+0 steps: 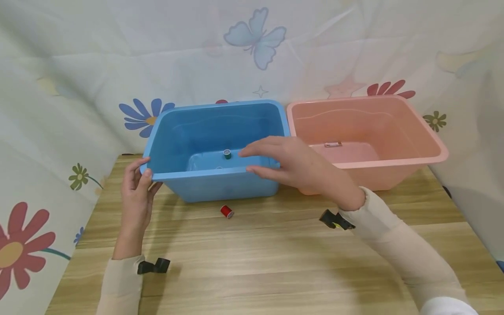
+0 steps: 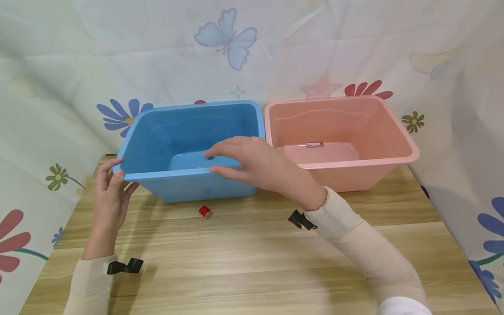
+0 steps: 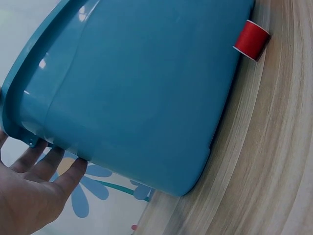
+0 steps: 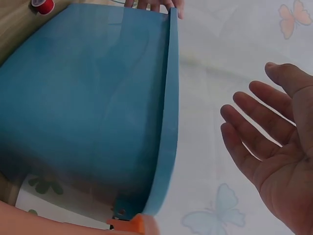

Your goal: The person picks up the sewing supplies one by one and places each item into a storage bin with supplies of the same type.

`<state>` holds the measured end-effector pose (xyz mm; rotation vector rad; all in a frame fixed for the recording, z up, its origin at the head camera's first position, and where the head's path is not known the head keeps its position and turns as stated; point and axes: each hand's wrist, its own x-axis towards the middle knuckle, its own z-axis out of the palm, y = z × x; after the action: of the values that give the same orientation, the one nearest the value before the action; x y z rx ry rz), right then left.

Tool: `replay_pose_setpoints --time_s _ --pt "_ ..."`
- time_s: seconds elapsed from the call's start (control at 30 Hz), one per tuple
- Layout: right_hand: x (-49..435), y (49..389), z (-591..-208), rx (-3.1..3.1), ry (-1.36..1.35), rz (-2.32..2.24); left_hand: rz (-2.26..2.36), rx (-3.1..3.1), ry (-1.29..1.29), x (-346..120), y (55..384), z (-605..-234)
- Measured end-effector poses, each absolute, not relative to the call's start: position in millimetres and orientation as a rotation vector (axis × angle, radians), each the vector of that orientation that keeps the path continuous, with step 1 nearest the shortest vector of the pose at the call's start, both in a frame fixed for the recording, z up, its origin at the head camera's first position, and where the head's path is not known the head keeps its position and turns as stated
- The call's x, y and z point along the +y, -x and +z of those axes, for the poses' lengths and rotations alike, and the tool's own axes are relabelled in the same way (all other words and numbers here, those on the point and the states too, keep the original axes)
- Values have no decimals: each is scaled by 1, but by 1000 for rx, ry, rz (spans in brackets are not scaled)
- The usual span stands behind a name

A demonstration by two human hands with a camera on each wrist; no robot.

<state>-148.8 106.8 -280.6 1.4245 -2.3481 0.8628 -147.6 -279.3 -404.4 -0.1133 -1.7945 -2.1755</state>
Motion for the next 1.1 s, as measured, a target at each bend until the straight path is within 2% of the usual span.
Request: replay_pose_setpoints --time_s 1.1 --pt "101 122 -344 -2414 -1426 1002 -2176 -1815 90 -280 147 -402"
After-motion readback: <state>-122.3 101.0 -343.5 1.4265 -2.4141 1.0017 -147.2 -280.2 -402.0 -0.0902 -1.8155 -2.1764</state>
